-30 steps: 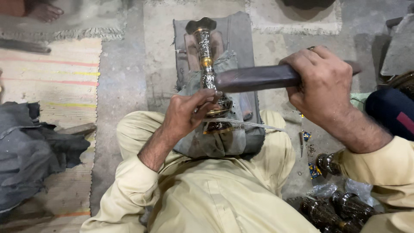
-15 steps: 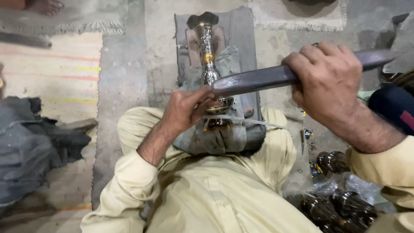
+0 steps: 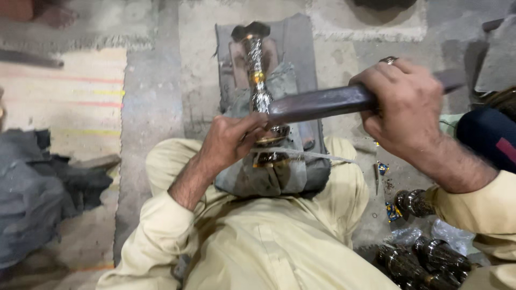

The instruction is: The person sits cross-legged on the floor with an ornate metal vase held against a lap cushion, and engraves decorative patterns into its surface using a small chisel struck by a wooden mallet. The person repositions the vase and the chisel repeatedly to work different areas of the pattern.

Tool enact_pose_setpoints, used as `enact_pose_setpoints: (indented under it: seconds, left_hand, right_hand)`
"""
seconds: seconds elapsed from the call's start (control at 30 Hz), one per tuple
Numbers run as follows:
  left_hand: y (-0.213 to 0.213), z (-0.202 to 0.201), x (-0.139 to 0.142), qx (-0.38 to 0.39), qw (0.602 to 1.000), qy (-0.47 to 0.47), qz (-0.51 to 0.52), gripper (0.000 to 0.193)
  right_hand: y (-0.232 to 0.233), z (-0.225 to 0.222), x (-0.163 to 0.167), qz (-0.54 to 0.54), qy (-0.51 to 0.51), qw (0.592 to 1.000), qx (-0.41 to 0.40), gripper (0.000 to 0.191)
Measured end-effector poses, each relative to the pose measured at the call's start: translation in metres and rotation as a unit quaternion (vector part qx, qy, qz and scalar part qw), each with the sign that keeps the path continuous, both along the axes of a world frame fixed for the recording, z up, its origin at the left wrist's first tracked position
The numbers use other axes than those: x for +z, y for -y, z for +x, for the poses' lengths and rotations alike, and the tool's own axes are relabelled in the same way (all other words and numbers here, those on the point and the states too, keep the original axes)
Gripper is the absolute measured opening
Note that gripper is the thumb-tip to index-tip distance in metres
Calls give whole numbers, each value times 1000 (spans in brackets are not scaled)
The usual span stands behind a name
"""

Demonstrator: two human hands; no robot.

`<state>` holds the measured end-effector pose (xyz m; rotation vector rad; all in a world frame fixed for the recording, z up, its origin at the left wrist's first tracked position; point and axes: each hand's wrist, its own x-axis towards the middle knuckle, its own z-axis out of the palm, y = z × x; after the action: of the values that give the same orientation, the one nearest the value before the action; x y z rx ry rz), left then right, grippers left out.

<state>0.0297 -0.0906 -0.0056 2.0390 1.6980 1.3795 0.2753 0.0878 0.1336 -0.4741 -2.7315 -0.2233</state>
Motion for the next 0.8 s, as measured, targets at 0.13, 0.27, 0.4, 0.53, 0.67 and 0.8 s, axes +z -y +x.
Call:
enact_pose_setpoints:
  seconds: [0.13, 0.27, 0.4, 0.53, 0.67, 0.8]
  left_hand:
    - [-1, -1, 1, 3, 1000, -14, 12, 35]
    - [-1, -2, 3, 1, 1000, -16, -10, 35]
    - [-1, -2, 3, 0, 1000, 17, 4, 37]
    - [-4, 0, 3, -2, 998, 50, -47, 38]
    - [-6, 0, 4, 14, 999, 26, -34, 39]
    - [-5, 0, 6, 5, 998, 45, -47, 38]
  right_hand:
    - [1, 6, 3, -25, -31, 999, 2, 29]
    - [4, 5, 5, -30, -36, 999, -14, 28]
    - [5, 6, 2, 71, 54, 995, -43, 33]
    - [2, 9, 2, -23, -52, 998, -20, 31]
    - [0, 7, 0, 17, 6, 999, -42, 29]
    - [-2, 9, -4, 50, 36, 997, -43, 37]
